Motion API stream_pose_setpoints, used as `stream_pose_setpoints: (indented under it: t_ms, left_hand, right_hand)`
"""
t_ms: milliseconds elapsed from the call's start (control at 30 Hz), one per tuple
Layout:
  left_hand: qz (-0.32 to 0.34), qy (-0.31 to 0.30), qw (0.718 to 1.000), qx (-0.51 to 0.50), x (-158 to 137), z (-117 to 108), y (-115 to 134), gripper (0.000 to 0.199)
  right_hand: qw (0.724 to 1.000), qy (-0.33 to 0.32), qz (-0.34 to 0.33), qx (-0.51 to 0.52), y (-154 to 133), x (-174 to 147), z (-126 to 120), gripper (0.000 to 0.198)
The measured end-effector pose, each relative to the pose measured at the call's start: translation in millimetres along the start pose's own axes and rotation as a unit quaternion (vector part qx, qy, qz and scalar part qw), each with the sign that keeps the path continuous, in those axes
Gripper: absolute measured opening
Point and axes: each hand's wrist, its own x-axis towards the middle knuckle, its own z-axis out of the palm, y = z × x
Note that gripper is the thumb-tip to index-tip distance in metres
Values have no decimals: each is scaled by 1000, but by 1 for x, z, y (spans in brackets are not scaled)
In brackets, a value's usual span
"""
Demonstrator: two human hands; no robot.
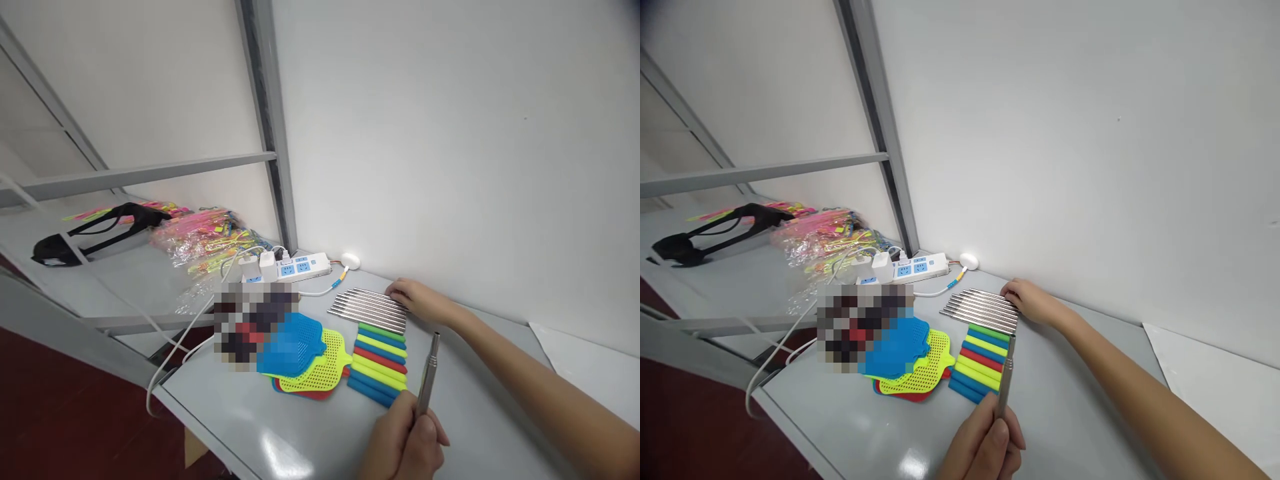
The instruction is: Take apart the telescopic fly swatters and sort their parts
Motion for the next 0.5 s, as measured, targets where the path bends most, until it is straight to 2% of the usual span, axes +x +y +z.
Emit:
stream_pose_setpoints:
  t_ms: [133,233,400,467,500]
  left_hand:
    - [37,3,998,52,-1,1,-4,48]
    - [42,-4,996,75,-4,1,-6,44]
    - [37,-21,996,76,-9,0,-4,43]
    - [33,-35,997,62,-8,0,-4,43]
    - [28,-42,997,54,-7,0,-4,42]
  right_hand:
    - [1000,26,13,6,-1,-2,5,31]
    - [995,84,44,22,-1,-15,7,32]
    - [971,193,106,90,-17,-78,6,40]
    - [954,217,118,168,-34,-110,8,49]
    - [927,222,109,281,-45,-125,10,52]
